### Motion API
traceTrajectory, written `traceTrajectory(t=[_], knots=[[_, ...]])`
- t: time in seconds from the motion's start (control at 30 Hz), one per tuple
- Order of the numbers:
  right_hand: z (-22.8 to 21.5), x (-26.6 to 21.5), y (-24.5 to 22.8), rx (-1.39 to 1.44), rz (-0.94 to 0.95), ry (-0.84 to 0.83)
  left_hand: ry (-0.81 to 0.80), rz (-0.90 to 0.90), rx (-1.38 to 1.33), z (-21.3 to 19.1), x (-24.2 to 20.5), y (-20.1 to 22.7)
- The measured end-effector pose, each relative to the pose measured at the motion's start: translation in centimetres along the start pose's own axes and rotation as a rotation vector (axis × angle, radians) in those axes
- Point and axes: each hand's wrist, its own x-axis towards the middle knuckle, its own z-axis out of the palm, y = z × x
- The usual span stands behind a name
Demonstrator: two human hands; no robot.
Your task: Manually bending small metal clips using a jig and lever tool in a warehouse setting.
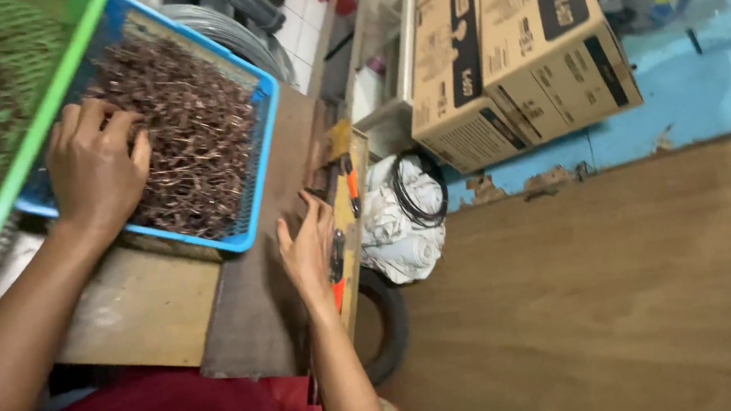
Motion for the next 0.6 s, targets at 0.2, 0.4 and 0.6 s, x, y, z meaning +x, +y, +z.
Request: traceTrajectory(t=[0.2, 0.4, 0.6], knots=[[4.8, 3.1, -8.4, 0.103, -0.307, 0.001, -0.023, -0.082, 0.131, -3.5, -1.5, -6.7], [7.8, 4.9, -18.5, 0.138, -0.507, -0.140, -0.100, -0.205, 0.308, -5.6, -3.4, -11.9], [14.3, 7.0, -22.2, -0.025, -0.633, -0.169, -0.256, -0.282, 0.388, -4.8, -3.5, -14.4]])
